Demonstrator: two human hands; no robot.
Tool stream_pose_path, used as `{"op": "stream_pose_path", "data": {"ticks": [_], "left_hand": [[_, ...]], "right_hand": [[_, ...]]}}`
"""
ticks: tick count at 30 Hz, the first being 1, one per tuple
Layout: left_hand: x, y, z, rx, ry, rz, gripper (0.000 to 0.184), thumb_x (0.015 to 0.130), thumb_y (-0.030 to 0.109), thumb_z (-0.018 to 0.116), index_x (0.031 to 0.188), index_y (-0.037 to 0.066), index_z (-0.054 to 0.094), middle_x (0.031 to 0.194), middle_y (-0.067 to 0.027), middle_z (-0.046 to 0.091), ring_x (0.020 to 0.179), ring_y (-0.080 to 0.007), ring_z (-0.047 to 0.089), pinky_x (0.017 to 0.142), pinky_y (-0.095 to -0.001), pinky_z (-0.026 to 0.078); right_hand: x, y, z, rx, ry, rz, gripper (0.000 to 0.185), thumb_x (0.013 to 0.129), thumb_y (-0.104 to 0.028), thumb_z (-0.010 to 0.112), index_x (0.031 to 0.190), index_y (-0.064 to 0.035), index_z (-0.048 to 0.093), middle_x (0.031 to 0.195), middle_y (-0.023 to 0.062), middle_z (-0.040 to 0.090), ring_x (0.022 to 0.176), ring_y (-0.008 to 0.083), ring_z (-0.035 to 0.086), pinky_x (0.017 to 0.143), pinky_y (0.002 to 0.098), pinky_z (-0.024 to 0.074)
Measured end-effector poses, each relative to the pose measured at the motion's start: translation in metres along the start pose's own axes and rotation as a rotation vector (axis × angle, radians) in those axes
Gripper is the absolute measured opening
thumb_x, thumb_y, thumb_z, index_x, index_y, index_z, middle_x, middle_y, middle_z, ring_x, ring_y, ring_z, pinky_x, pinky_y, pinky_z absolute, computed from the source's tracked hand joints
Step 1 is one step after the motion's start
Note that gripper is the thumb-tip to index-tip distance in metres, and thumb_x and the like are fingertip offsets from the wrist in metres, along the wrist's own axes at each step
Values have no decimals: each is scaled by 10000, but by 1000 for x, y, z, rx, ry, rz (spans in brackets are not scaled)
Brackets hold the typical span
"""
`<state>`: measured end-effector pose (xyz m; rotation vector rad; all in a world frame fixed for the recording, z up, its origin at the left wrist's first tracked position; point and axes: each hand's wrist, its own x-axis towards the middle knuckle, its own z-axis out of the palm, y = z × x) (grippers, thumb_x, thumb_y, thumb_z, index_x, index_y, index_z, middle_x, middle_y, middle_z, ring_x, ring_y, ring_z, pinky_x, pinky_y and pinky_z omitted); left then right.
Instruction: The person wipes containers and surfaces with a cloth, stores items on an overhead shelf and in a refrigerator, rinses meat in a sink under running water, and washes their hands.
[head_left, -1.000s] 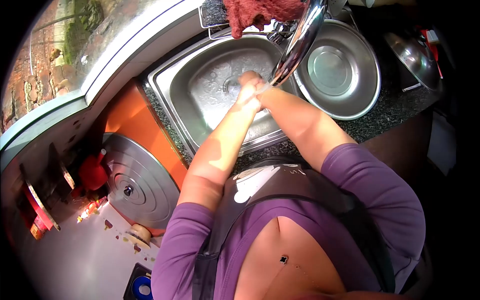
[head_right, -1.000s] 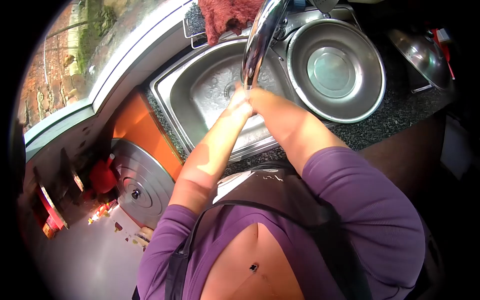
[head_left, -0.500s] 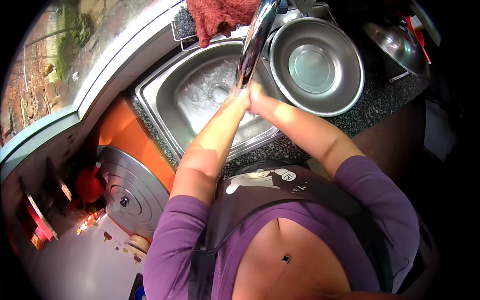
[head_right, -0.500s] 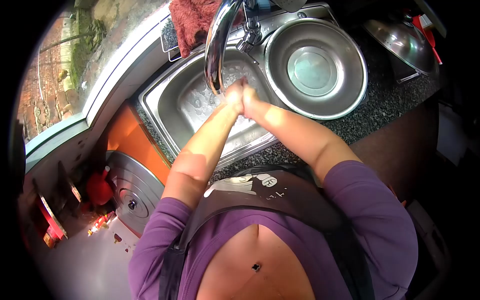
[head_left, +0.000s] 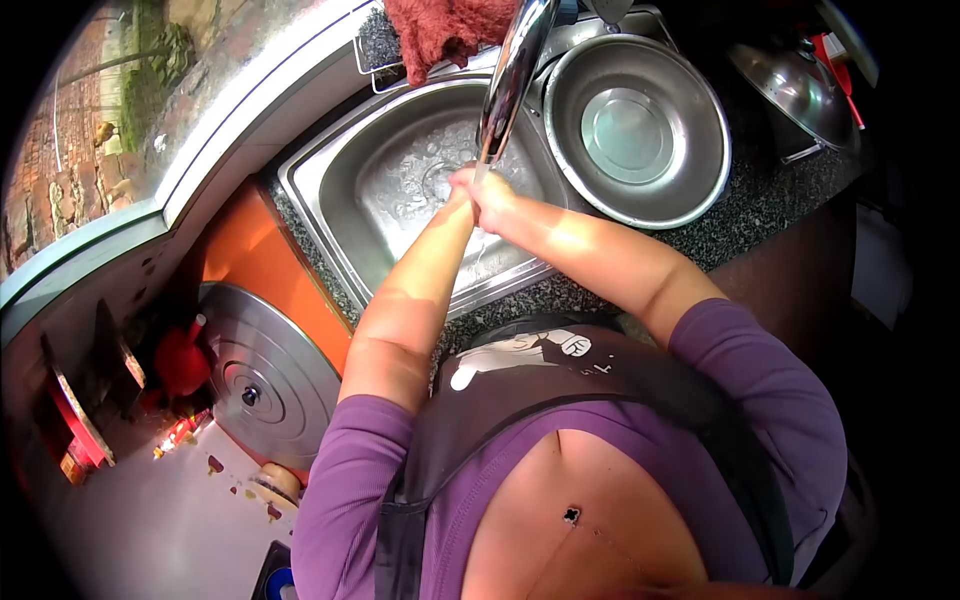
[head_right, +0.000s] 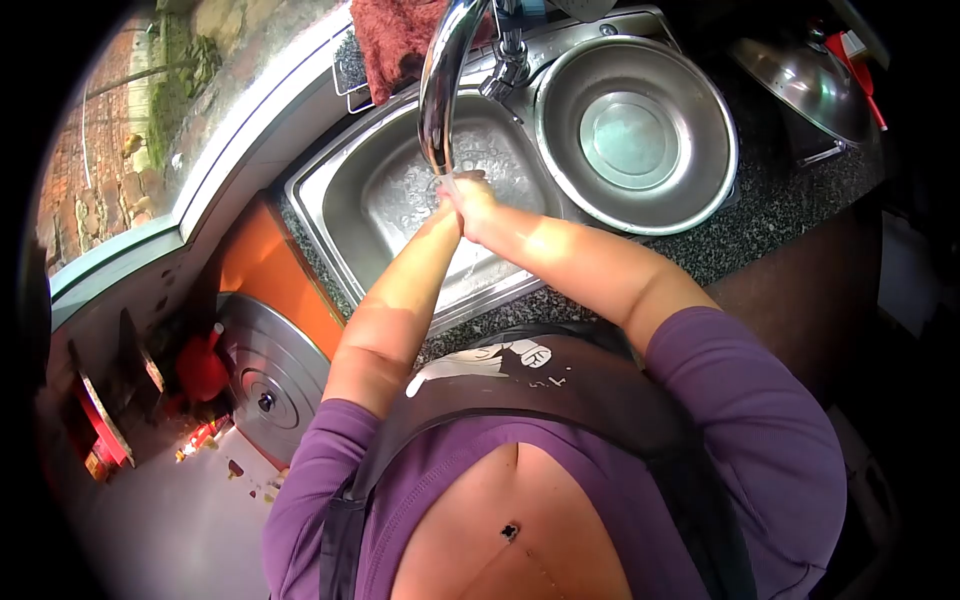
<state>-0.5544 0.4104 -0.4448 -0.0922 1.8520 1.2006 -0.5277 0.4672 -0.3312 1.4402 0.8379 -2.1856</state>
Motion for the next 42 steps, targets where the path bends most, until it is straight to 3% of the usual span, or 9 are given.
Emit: {"op": "stream_pose_path", "data": {"ticks": [2, 4, 8, 13, 19, 24, 29, 36, 42], "left_hand": [[8, 11, -2, 321, 0, 29, 479, 892, 334, 549, 1273, 50, 606, 1223, -240, 623, 1157, -405, 577, 1002, -496, 396], [-5, 37, -4, 358, -13, -83, 491, 852, 270, 575, 1295, 61, 616, 1262, -228, 614, 1227, -375, 557, 1120, -520, 305], [6, 49, -4, 1461, 148, 288, 600, 927, 529, 526, 1301, 61, 559, 1213, -178, 644, 1130, -336, 610, 928, -409, 489], [53, 42, 5, 1680, -101, 417, 395, 963, 360, 467, 1210, 122, 662, 1238, -103, 661, 1219, -276, 570, 1081, -483, 290], [33, 30, 8, 1205, -26, 262, 411, 985, 393, 464, 1231, 104, 623, 1230, -99, 650, 1176, -262, 585, 1034, -447, 365], [4, 18, 5, -270, 33, -80, 432, 1003, 420, 462, 1248, 88, 591, 1223, -95, 640, 1140, -251, 597, 995, -416, 427], [-45, 29, 5, -1032, 147, -172, 458, 1022, 447, 460, 1266, 73, 558, 1217, -91, 630, 1105, -239, 609, 956, -386, 490], [-154, 110, -7, -1181, -42, -124, 186, 946, 196, 602, 1084, 74, 580, 1050, -64, 645, 1008, -213, 609, 906, -389, 493], [-130, 104, -8, -1202, -193, -215, 195, 945, 202, 605, 1075, 62, 569, 1003, -107, 642, 935, -253, 627, 834, -456, 525]], "right_hand": [[-28, 21, 11, 42, 152, -238, 115, 811, -90, 700, 902, -43, 648, 843, 111, 659, 767, 249, 655, 700, 393, 541], [-63, 25, 22, 151, -22, -1, 241, 856, -124, 704, 1055, -31, 607, 958, 121, 670, 859, 248, 667, 775, 398, 556], [-91, 9, 20, 193, -159, 76, 368, 922, -234, 665, 1198, -31, 530, 1104, 146, 646, 971, 259, 651, 858, 407, 545], [-23, -6, -11, 376, -302, 139, 332, 961, -338, 623, 1156, -75, 572, 1115, 104, 653, 1053, 239, 622, 944, 402, 492], [-39, -5, -8, 350, -231, 70, 279, 958, -323, 605, 1092, -81, 566, 1043, 103, 637, 968, 252, 625, 893, 425, 509], [64, 0, -25, 230, -214, 55, 321, 946, -287, 558, 1129, -24, 579, 1089, 170, 632, 996, 319, 613, 866, 442, 507], [73, -6, -3, -257, -40, 22, 430, 946, -384, 540, 1129, -9, 642, 1149, 178, 656, 945, 319, 646, 831, 441, 504], [144, 6, 4, -1106, 2, -570, 338, 924, -376, 556, 1015, -84, 699, 1026, 135, 689, 942, 303, 633, 817, 485, 487], [123, -3, 4, -463, 40, -351, 357, 943, -371, 536, 1061, -65, 679, 1034, 133, 687, 976, 307, 630, 869, 492, 469]]}}
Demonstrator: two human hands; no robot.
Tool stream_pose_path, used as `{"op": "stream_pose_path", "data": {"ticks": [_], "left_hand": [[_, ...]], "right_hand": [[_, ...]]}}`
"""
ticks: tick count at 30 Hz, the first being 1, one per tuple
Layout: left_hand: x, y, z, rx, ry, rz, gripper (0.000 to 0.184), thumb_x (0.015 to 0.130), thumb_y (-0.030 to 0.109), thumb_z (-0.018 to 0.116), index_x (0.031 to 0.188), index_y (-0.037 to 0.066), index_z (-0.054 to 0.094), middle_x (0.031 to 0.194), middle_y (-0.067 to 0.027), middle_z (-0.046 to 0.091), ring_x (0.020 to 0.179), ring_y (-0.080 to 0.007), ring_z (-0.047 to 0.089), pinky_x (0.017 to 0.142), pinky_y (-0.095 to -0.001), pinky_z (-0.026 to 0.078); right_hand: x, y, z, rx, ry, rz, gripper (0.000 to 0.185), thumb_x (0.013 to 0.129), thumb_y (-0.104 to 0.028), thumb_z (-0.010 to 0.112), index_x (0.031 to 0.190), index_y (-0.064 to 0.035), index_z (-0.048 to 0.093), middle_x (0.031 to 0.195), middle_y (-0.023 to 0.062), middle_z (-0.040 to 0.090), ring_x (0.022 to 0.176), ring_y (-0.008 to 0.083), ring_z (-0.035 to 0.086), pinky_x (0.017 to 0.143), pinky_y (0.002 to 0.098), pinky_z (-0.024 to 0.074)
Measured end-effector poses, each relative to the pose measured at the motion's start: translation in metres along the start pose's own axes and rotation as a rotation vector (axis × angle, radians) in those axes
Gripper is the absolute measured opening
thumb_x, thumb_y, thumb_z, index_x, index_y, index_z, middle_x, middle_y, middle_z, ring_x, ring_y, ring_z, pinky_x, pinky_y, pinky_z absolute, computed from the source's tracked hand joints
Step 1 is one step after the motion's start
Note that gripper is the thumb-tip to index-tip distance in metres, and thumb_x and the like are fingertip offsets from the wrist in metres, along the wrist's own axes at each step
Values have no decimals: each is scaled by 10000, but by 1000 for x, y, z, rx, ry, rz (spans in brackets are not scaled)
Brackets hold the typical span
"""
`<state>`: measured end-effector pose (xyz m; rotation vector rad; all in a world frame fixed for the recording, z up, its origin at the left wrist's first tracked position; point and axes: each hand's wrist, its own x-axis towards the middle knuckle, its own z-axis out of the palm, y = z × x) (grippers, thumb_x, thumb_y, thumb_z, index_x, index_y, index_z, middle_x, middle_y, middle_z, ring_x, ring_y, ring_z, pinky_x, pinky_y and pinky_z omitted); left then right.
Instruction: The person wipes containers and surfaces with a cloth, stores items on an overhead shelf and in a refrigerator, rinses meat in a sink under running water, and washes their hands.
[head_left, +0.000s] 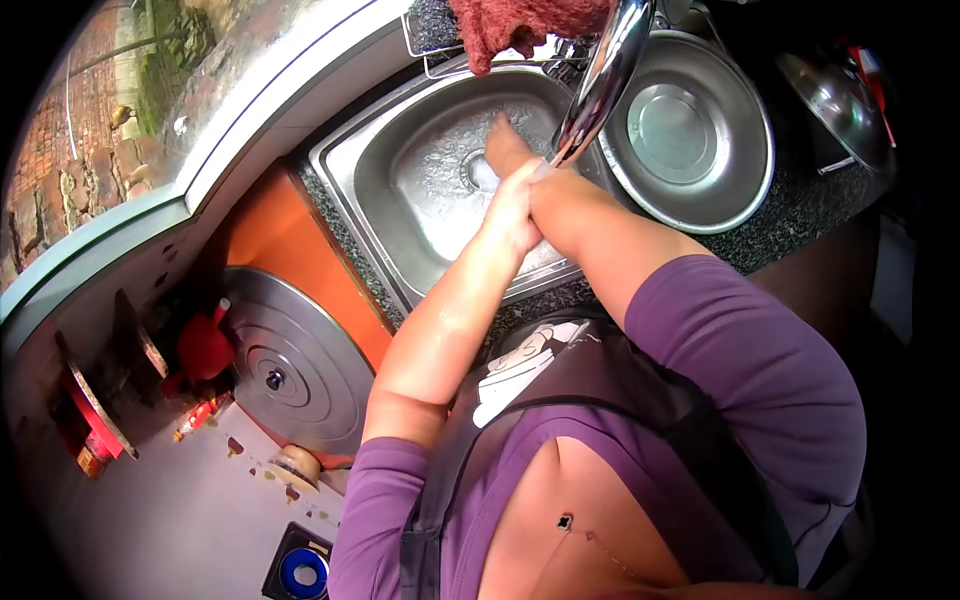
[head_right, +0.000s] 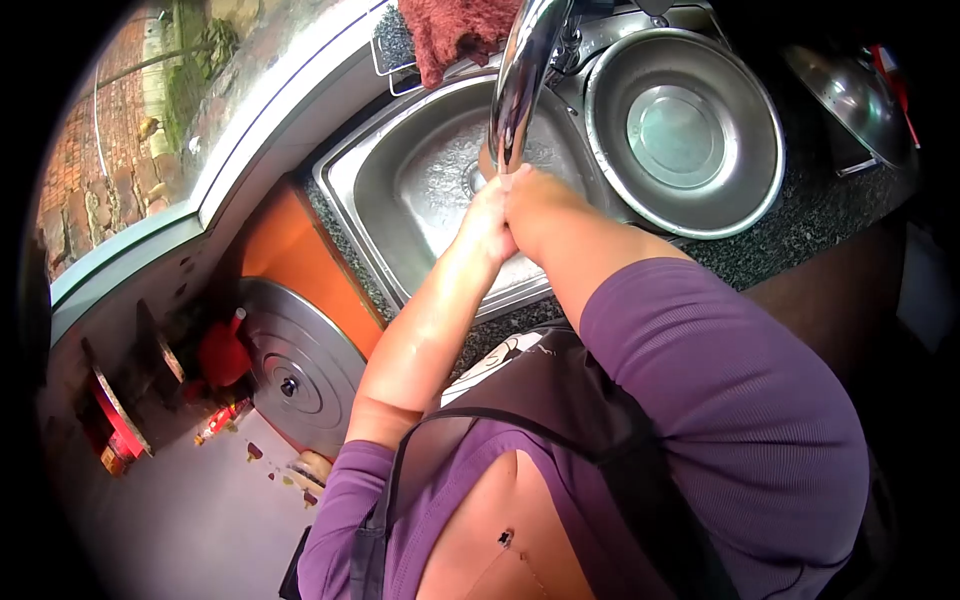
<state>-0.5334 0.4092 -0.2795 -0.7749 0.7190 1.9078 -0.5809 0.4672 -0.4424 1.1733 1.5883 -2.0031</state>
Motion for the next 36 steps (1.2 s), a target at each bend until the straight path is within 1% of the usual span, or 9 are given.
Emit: {"op": "stream_pose_path", "data": {"ticks": [2, 4, 12, 16, 18, 22, 24, 31, 36], "left_hand": [[24, 8, -19, -22, 22, -30, 362, 890, 217, 598, 1142, -40, 564, 1128, -181, 635, 1016, -330, 622, 935, -464, 501], [48, 20, -35, -39, 215, -28, 267, 991, 257, 446, 971, 29, 584, 918, -140, 632, 891, -295, 620, 782, -470, 523], [96, -2, -60, -284, 352, -38, 413, 947, 425, 416, 1008, 61, 600, 933, -138, 629, 860, -288, 593, 791, -448, 500], [175, -30, -105, 360, 153, -35, 420, 870, 400, 577, 1070, 38, 649, 990, -148, 685, 926, -313, 647, 801, -435, 516], [164, -38, -104, 537, 203, 34, 463, 891, 424, 580, 1096, 12, 633, 1003, -158, 670, 920, -302, 635, 798, -428, 514], [140, -27, -77, 910, 282, 218, 554, 934, 471, 587, 1149, -39, 602, 1030, -179, 638, 909, -281, 610, 792, -414, 510], [131, -24, -77, 692, 169, 170, 531, 906, 431, 624, 1177, -25, 608, 1053, -148, 653, 958, -280, 626, 825, -405, 517], [123, -3, -86, 2108, 110, 151, 497, 965, 334, 385, 1372, 79, 512, 1192, -202, 666, 1205, -406, 566, 1037, -559, 410], [138, 7, -75, 2581, 160, 345, 447, 950, 285, 443, 1356, 114, 523, 1204, -165, 659, 1234, -338, 553, 1048, -567, 366]], "right_hand": [[-14, 5, 3, 217, 70, 149, 364, 950, -369, 529, 1076, -59, 672, 1036, 132, 686, 988, 308, 629, 886, 495, 463], [-32, 7, 9, 287, 154, 198, 371, 956, -367, 522, 1092, -53, 665, 1039, 132, 685, 999, 309, 627, 903, 497, 457], [-83, 0, -9, 145, 306, 241, 400, 982, -361, 494, 1153, -28, 637, 1049, 129, 682, 1044, 314, 623, 973, 507, 433], [-71, -4, -38, 660, 34, 428, 388, 967, -401, 529, 1081, -39, 610, 981, 131, 677, 847, 297, 660, 771, 475, 526], [-140, -44, -20, 400, 12, 311, 731, 980, -618, 340, 1352, -2, 475, 1334, 195, 539, 1250, 301, 518, 1019, 412, 427], [-84, -38, -44, 650, -13, 250, 755, 952, -638, 379, 1382, -22, 451, 1340, 164, 545, 1182, 318, 556, 1018, 451, 412], [-116, -43, -24, 522, 3, 243, 655, 946, -551, 465, 1296, 2, 502, 1305, 181, 566, 1156, 294, 573, 947, 449, 453], [-71, 3, -36, 621, 113, 283, 400, 838, -218, 707, 1183, -49, 594, 1004, 144, 652, 861, 280, 650, 762, 429, 520], [-159, -37, 12, 607, 203, 125, 323, 844, -259, 687, 1092, -60, 636, 964, 113, 682, 877, 274, 668, 805, 430, 535]]}}
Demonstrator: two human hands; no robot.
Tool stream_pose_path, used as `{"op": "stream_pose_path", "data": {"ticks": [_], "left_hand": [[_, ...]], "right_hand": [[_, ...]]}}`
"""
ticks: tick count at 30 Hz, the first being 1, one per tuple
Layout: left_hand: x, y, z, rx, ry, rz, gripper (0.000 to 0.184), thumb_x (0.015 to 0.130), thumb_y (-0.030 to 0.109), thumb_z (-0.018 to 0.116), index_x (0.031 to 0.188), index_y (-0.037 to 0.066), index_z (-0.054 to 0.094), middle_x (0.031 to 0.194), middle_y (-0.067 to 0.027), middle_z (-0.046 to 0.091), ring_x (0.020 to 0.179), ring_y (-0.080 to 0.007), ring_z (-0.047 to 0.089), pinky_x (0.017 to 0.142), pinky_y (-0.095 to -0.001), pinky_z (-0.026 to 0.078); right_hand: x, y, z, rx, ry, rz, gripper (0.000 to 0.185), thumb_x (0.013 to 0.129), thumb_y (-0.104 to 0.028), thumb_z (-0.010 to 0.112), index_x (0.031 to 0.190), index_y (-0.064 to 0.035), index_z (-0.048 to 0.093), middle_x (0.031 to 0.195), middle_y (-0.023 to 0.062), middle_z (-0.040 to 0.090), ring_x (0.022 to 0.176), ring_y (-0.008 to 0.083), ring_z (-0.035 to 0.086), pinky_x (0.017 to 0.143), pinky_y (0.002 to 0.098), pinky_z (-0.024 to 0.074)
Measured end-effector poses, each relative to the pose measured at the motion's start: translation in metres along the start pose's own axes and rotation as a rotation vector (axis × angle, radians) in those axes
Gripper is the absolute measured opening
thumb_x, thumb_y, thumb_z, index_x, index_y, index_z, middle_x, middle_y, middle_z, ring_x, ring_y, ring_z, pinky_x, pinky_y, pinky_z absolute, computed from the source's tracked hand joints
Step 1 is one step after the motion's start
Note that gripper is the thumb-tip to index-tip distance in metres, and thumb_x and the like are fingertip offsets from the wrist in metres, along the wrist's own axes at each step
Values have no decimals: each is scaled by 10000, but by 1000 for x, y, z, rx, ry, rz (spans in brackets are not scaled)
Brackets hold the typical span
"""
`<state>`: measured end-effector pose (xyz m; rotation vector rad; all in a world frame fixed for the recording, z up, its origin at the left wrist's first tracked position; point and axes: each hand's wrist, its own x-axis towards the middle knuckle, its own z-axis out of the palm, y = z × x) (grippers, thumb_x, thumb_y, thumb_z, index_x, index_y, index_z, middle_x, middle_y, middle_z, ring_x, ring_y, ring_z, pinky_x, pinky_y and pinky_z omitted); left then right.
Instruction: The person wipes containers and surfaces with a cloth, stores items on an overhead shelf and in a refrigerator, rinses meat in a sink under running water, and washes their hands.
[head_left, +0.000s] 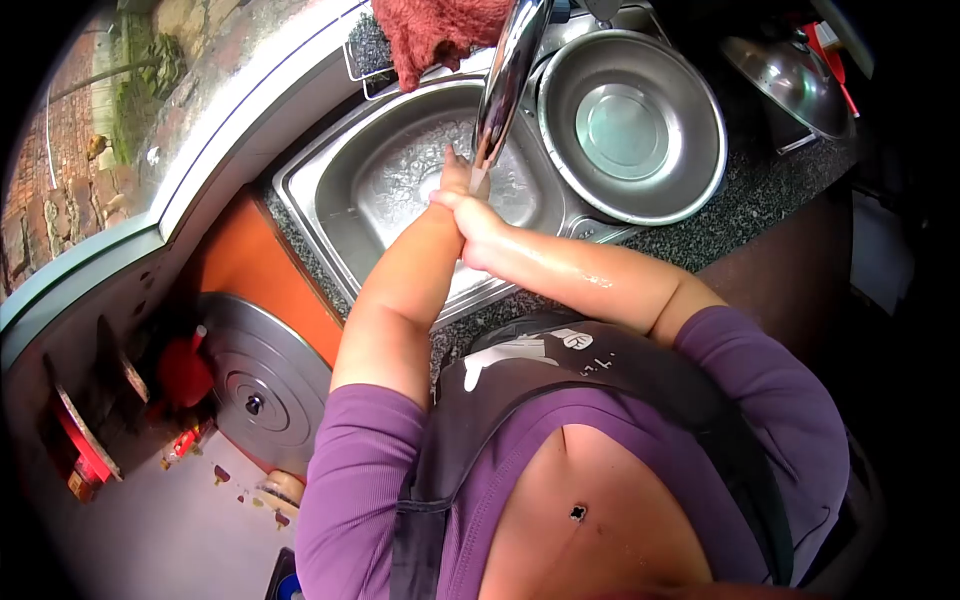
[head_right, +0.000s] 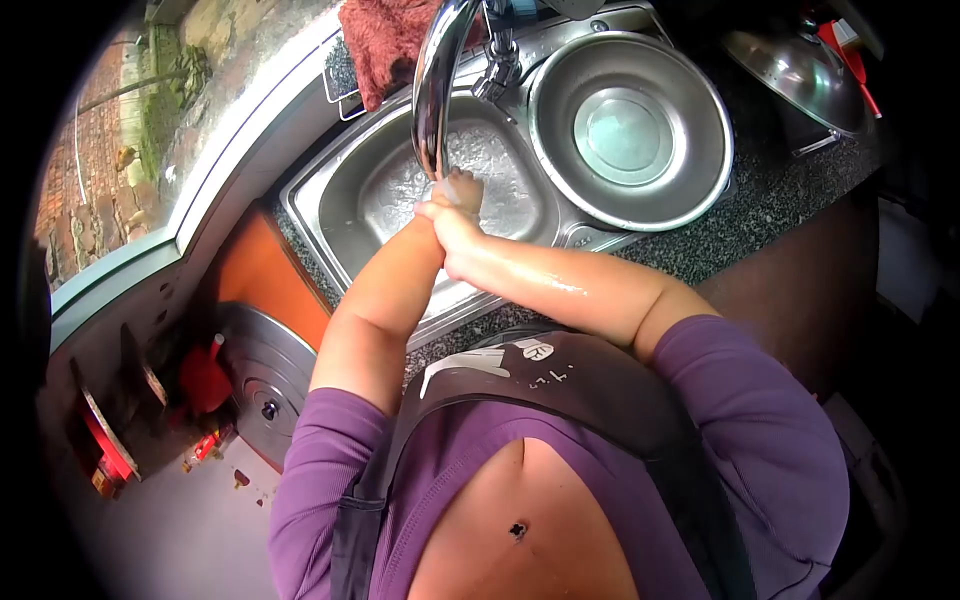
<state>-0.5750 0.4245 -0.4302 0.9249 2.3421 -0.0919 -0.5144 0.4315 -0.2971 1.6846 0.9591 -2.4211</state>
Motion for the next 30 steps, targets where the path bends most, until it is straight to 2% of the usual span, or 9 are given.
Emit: {"op": "stream_pose_path", "data": {"ticks": [3, 10, 12, 16, 17, 20, 26, 28, 30], "left_hand": [[-4, 10, -6, 11, 1, -21, 415, 918, 258, 518, 1314, 138, 559, 1215, -141, 648, 1244, -296, 547, 1029, -539, 390], [-9, -7, 0, -315, 128, -183, 285, 881, 218, 654, 1157, 148, 632, 1139, -103, 636, 1150, -242, 587, 891, -485, 494], [-13, -10, -6, -1619, 26, -341, 239, 892, 230, 653, 1108, 133, 619, 1081, -105, 629, 1066, -242, 605, 826, -484, 516], [-61, 20, -26, -2603, 35, -439, 219, 915, 273, 621, 1045, 102, 576, 999, -79, 615, 922, -233, 617, 740, -454, 538], [-70, 32, -35, -2465, 23, -286, 214, 922, 240, 612, 1068, 92, 560, 1024, -87, 612, 934, -264, 617, 777, -466, 534], [-99, 67, -75, -2471, -69, -651, 421, 869, 92, 661, 1249, 76, 480, 1069, -132, 605, 984, -324, 618, 833, -514, 534], [-83, 48, -51, -2556, -145, -642, 538, 855, 179, 702, 1289, 25, 423, 1122, -218, 584, 965, -371, 623, 897, -555, 516], [-72, 32, -46, -2741, -461, -576, 449, 902, 279, 630, 1229, 19, 464, 1058, -217, 595, 938, -405, 627, 904, -562, 511], [-53, 22, -22, -2661, -414, -452, 338, 938, 323, 449, 948, 7, 568, 880, -184, 615, 818, -348, 624, 774, -513, 544]], "right_hand": [[43, -41, -22, 59, -273, 479, 231, 840, -242, 669, 1033, -119, 639, 995, 95, 679, 941, 261, 658, 838, 446, 531], [44, 8, 7, -381, -53, -113, 657, 906, -368, 659, 1440, -116, 371, 1282, 146, 519, 1106, 260, 551, 927, 439, 461], [95, 9, 8, 117, -151, 210, 601, 920, -432, 634, 1364, -69, 455, 1256, 160, 539, 1097, 277, 548, 909, 414, 455], [141, 6, -15, -234, -139, 324, 477, 928, -447, 568, 1191, -49, 589, 1141, 174, 609, 1024, 291, 583, 876, 428, 461], [149, 6, -23, -315, -173, 313, 462, 925, -432, 563, 1189, -54, 595, 1150, 178, 608, 1035, 296, 582, 882, 431, 460], [160, 6, -35, -574, -242, 209, 420, 918, -386, 548, 1184, -68, 614, 1177, 192, 605, 1069, 314, 580, 901, 441, 456], [122, 4, -57, -1152, -347, -205, 361, 903, -294, 518, 1174, -96, 651, 1230, 220, 601, 1136, 348, 576, 938, 461, 449], [106, -1, -60, -1288, -401, -290, 352, 898, -264, 507, 1170, -105, 663, 1248, 229, 599, 1159, 359, 575, 950, 467, 446], [84, -6, -61, -1336, -407, -327, 348, 893, -233, 497, 1167, -115, 676, 1266, 238, 597, 1181, 371, 574, 963, 474, 444]]}}
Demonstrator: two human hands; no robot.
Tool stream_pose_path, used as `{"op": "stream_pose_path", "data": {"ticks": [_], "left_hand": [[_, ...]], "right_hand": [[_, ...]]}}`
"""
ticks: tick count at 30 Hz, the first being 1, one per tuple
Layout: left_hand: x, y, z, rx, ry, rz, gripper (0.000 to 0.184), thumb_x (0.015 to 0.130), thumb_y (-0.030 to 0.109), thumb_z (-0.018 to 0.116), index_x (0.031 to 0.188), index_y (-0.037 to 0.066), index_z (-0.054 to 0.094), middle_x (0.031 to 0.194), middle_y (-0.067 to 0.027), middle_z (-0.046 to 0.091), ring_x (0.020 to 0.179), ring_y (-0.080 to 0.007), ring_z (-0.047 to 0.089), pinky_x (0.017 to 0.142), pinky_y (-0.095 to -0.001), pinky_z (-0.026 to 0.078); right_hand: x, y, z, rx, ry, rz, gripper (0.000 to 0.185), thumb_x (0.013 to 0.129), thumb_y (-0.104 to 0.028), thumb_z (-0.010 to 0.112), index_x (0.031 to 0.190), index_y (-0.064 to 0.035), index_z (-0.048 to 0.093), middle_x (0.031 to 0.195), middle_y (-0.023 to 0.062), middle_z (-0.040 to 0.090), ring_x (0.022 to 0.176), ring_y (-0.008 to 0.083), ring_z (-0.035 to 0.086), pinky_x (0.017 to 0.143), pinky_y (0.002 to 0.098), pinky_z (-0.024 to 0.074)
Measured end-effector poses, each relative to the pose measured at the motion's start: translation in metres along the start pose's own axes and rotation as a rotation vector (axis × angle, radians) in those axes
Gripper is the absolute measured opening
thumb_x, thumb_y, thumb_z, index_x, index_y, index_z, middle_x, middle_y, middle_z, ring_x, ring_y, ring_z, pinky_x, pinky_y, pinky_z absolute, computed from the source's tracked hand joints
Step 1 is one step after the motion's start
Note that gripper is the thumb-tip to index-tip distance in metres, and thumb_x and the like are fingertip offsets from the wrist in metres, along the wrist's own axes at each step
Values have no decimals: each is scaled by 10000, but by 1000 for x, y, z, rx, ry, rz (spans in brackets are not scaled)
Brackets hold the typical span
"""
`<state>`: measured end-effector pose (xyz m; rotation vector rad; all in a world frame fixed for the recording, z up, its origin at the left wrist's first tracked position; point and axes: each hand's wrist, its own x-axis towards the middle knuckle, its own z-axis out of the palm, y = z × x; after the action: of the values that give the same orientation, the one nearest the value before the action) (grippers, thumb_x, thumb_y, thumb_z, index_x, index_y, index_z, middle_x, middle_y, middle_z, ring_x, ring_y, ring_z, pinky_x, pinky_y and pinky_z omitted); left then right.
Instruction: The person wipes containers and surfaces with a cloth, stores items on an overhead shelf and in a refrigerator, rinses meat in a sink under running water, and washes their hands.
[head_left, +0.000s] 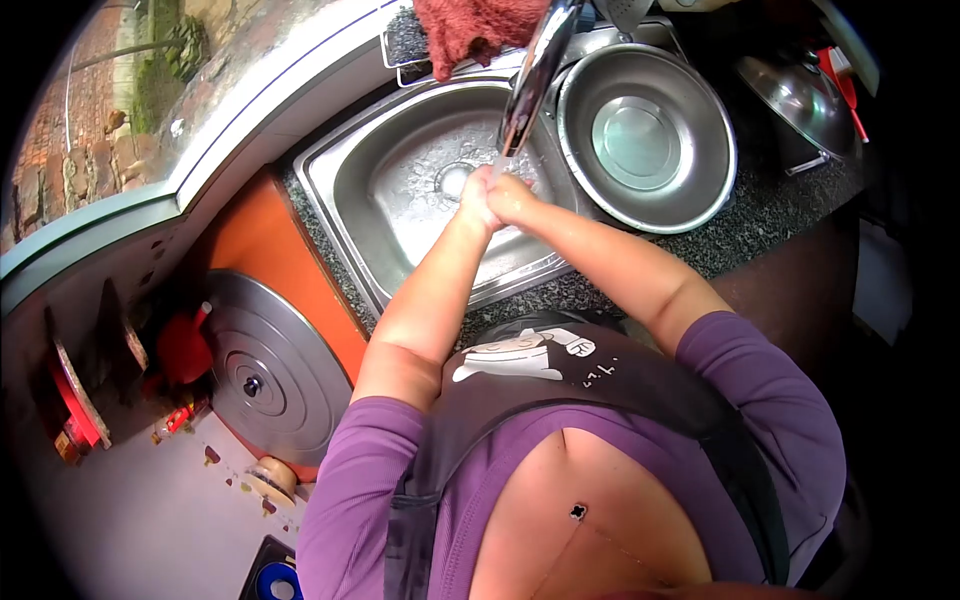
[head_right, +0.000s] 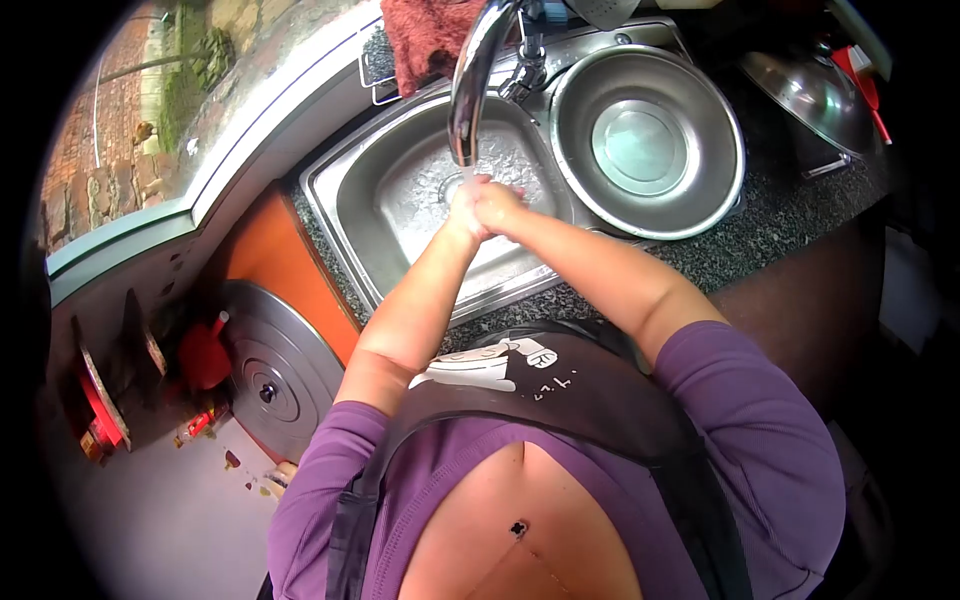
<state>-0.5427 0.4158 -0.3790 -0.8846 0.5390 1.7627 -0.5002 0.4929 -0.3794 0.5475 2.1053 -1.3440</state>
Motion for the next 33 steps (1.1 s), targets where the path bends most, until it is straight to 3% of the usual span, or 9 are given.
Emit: {"op": "stream_pose_path", "data": {"ticks": [2, 4, 8, 13, 17, 20, 23, 26, 33], "left_hand": [[39, 9, -30, -102, 50, 54, 348, 945, 305, 395, 893, 5, 564, 744, -140, 592, 723, -310, 605, 701, -473, 528], [24, 0, -4, 29, 136, 189, 241, 989, 253, 458, 876, 49, 518, 840, -93, 591, 735, -276, 554, 720, -449, 502], [24, -3, 29, 198, 211, 243, 255, 1004, 258, 499, 987, 30, 611, 734, -64, 598, 680, -227, 576, 687, -347, 507], [2, 0, 62, 1139, 458, 749, 443, 998, 363, 526, 1151, -37, 638, 928, -159, 713, 803, -271, 680, 743, -376, 529], [-45, 2, 77, 1485, 434, 881, 482, 939, 442, 569, 1139, 12, 655, 999, -232, 698, 945, -353, 677, 849, -415, 518], [-53, 0, 60, 1723, 628, 1014, 438, 865, 379, 661, 1161, 57, 656, 1092, -250, 661, 1065, -400, 635, 927, -456, 503], [-92, 13, 67, 1627, 640, 1063, 335, 817, 199, 653, 1119, 57, 681, 1087, -208, 651, 1050, -373, 636, 934, -437, 503], [-133, 23, 82, 1225, 374, 1344, 314, 836, -12, 504, 1020, 94, 734, 927, -123, 689, 880, -178, 647, 842, -304, 496], [-198, 10, 137, 1594, 245, 1541, 477, 751, -21, 496, 1145, 120, 723, 1231, -123, 622, 1179, -311, 529, 1052, -379, 398]], "right_hand": [[-18, -20, -2, 136, 84, 154, 368, 914, -274, 531, 1203, -76, 643, 1329, 215, 562, 1244, 330, 535, 1005, 462, 414], [-19, -13, 2, 810, 213, 271, 424, 947, -327, 529, 1259, -48, 592, 1283, 189, 595, 1201, 300, 561, 985, 459, 430], [-26, -17, -23, 1195, 73, 150, 363, 1005, -191, 427, 1288, 15, 524, 1258, 184, 589, 1148, 266, 586, 956, 380, 471], [-47, -24, -76, 1508, -230, -78, 311, 930, -3, 459, 1228, 35, 545, 1250, 180, 604, 1187, 267, 585, 1043, 403, 450], [-48, -37, -112, 1425, -242, 213, 291, 928, -72, 520, 1200, 14, 576, 1320, 129, 543, 1200, 251, 535, 1034, 543, 412], [-41, -53, -131, 1496, -52, 445, 277, 908, -146, 571, 1145, -9, 611, 1269, 111, 542, 1202, 275, 469, 1027, 503, 396], [-27, -45, -154, 1476, 0, 426, 297, 861, -200, 623, 1092, -14, 639, 1185, 85, 565, 1225, 299, 427, 1109, 452, 277], [-20, -39, -177, 1580, -39, 422, 350, 885, -219, 600, 1124, 36, 601, 1184, 137, 586, 1088, 295, 483, 996, 425, 402], [-55, -43, -174, 1117, 88, -2, 436, 935, -240, 601, 1256, 50, 547, 1277, 171, 569, 1093, 286, 570, 890, 370, 486]]}}
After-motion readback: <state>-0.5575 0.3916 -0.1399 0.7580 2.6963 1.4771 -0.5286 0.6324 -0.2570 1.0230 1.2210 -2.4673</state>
